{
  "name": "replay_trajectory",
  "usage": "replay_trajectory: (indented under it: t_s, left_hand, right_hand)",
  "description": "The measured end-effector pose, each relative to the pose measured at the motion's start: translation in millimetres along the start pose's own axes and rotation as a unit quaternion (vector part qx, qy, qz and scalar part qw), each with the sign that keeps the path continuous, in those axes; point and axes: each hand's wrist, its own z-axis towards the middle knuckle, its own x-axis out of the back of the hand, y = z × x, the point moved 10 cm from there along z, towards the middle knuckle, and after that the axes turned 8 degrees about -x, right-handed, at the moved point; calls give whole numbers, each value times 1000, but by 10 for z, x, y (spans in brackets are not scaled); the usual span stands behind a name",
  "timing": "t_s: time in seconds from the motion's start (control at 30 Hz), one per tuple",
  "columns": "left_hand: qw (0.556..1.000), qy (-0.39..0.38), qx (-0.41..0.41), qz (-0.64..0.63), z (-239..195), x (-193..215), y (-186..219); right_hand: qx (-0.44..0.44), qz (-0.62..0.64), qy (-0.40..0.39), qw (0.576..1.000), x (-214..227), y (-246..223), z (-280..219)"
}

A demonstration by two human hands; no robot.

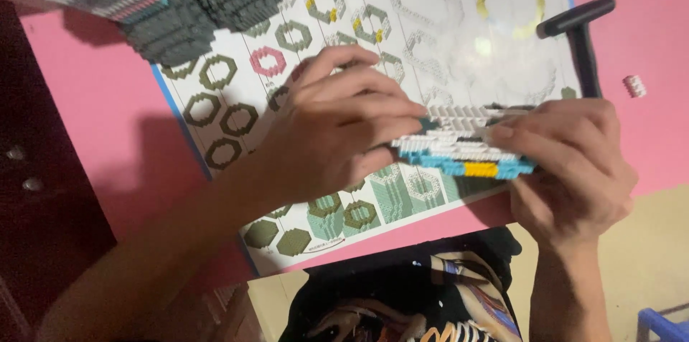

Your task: The person assembles a small rectangular structure using white, blue, and yellow plastic bricks. They place the piece on an instruction sheet and use a small hammer to tap the bricks into place.

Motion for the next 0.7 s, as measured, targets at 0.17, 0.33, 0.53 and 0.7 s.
replay_trajectory:
  t_s: [0.17,0.33,0.53,0.7]
  left_hand:
    - [1000,-5,-16,-16,93,113,95]
    - [1000,-3,-10,-7,218,234,158]
    - [1000,-8,-17,-2,258,250,211]
    - [1000,-10,-27,-11,212,181,196]
  right_hand:
    - [22,-19,35,999,115,-164,61]
    - [25,-25,43,998,225,-159,39]
    - [85,-28,73,993,304,-326,-1]
    - [82,13,33,996,286,-193,-123]
